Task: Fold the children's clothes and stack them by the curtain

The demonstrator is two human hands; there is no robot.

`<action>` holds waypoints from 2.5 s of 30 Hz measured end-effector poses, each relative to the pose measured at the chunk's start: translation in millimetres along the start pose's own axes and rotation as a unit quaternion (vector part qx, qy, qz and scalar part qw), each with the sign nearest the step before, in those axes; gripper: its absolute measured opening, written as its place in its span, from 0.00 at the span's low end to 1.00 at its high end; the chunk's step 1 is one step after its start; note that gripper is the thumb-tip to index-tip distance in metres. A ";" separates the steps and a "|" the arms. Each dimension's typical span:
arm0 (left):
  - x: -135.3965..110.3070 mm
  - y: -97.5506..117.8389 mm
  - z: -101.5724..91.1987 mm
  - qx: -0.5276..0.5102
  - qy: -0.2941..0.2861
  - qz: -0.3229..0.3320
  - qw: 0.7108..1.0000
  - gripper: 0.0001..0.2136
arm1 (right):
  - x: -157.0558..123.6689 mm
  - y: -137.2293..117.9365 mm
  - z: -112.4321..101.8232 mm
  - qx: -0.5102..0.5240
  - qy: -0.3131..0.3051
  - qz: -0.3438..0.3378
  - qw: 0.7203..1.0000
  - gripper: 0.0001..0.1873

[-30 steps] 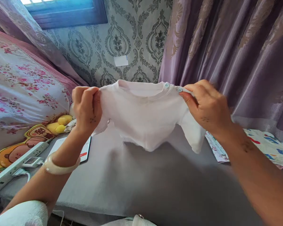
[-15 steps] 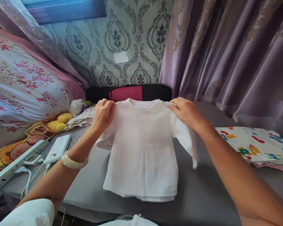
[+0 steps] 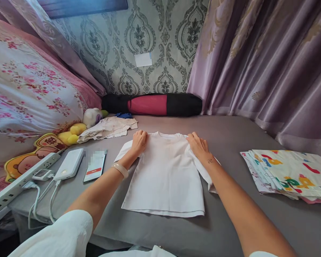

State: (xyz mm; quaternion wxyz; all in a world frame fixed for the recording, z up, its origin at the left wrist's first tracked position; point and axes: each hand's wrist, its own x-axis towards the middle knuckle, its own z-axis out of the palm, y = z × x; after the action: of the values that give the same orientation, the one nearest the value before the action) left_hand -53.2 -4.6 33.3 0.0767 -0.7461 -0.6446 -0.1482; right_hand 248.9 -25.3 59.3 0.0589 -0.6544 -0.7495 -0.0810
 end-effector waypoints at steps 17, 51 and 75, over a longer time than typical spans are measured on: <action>29.6 -9.9 28.6 -0.012 -0.030 0.017 0.999 0.17 | 37.4 2.9 30.3 0.037 -0.071 0.024 0.996 0.20; 63.9 -7.6 40.6 -0.029 -0.095 -0.061 0.993 0.15 | 61.6 26.6 53.4 0.148 -0.079 0.091 0.982 0.22; 2.0 -124.5 -26.6 -0.443 -0.233 -0.222 0.837 0.25 | -71.9 102.6 6.0 0.517 -0.274 0.148 0.798 0.32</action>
State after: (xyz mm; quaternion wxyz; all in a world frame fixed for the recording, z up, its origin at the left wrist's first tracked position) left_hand -178.7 8.7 49.5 -0.4495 -0.5497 -0.6573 -0.2522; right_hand 360.4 -80.6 44.0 0.1922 -0.6248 -0.5587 0.5104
